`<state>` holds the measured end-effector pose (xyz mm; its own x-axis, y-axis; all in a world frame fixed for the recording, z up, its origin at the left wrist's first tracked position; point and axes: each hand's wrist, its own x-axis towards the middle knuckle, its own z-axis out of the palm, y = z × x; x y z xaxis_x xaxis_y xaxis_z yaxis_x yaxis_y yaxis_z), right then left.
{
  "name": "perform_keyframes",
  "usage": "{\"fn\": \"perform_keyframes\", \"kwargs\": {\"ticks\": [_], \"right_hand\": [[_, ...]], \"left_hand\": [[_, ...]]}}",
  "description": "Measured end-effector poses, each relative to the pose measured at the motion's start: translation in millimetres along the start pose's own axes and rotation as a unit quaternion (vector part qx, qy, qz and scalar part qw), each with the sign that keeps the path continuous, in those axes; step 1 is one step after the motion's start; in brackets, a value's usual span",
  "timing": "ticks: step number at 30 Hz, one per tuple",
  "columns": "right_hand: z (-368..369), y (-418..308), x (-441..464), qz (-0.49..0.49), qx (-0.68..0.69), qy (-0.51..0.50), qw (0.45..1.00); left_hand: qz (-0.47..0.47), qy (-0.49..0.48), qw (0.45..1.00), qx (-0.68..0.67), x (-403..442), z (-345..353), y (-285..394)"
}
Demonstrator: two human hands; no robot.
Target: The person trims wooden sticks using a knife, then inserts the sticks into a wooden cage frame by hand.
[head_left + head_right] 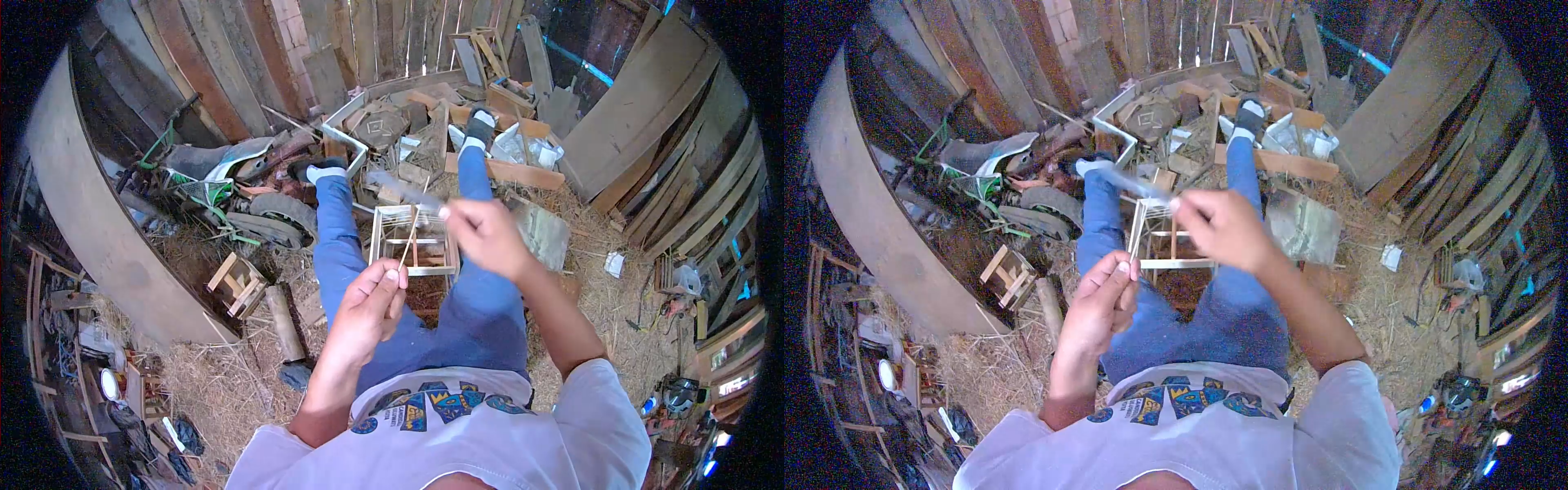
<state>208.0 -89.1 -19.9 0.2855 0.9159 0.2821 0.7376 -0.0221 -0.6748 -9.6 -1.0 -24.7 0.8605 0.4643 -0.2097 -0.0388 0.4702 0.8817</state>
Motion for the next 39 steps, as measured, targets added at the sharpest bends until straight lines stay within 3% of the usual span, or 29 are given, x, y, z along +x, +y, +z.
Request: {"fn": "perform_keyframes", "kwargs": {"ticks": [2, 3, 7, 9, 10, 13, 18, 20, 22, 24, 26, 30, 32, 33, 36, 37, 39], "right_hand": [[4, -1, 1, 0.019, 0.012, 0.034, 0.999], [16, -3, -2, -0.043, 0.003, 0.037, 0.998], [1, -5, 3, 0.047, 0.023, -0.006, 0.999], [9, -6, -1, -0.011, -0.052, -0.008, 0.999], [17, -6, -2, -0.027, 0.003, 0.022, 0.999], [6, 0, 3, 0.042, 0.019, -0.031, 0.998], [11, -4, 3, -0.021, -0.003, -0.019, 1.0], [7, -5, 11, 0.045, 0.034, 0.027, 0.998], [21, -9, 1, -0.028, -0.035, 0.002, 0.999], [15, -6, 3, -0.017, -0.031, -0.031, 0.999], [11, 1, 10, 0.034, 0.054, 0.011, 0.998], [23, 0, -2, -0.029, -0.038, -0.025, 0.999], [11, 2, 6, 0.031, 0.012, -0.013, 0.999], [9, -2, 8, 0.032, -0.004, 0.03, 0.999], [27, -4, -5, -0.038, -0.017, 0.004, 0.999], [16, -6, -1, -0.021, -0.048, -0.036, 0.998], [14, 0, 6, -0.003, -0.038, 0.005, 0.999]], "left_hand": [[0.009, 0.004, 1.0, 0.009, -1, 2, -4], [0.019, 0.01, 1.0, 0.009, 0, 4, -5], [0.027, 0.015, 0.999, 0.019, 1, -3, -5], [0.029, 0.024, 0.999, 0.014, 0, 3, -9], [0.032, 0.03, 0.999, 0.016, 1, 4, -8], [0.019, 0.031, 0.999, 0.037, 1, -4, -8], [0.024, 0.041, 0.998, 0.042, 3, -2, -8], [0.018, 0.047, 0.998, 0.042, 0, -1, -9], [0.005, 0.051, 0.998, 0.019, 1, 3, -5], [0.01, 0.046, 0.999, 0.023, 1, -2, -7], [0.012, 0.045, 0.999, 0.018, 1, -4, -10], [0.003, 0.043, 0.999, 0.013, 2, -2, -9], [0.002, 0.048, 0.999, 0.013, 2, -3, -11], [0.008, 0.041, 0.999, 0.008, 1, -3, -12], [0.012, 0.042, 0.999, 0.008, 2, -2, -10], [0.0, 0.051, 0.999, 0.012, 1, -3, -10], [-0.001, 0.043, 0.999, 0.01, 1, -5, -7]]}}
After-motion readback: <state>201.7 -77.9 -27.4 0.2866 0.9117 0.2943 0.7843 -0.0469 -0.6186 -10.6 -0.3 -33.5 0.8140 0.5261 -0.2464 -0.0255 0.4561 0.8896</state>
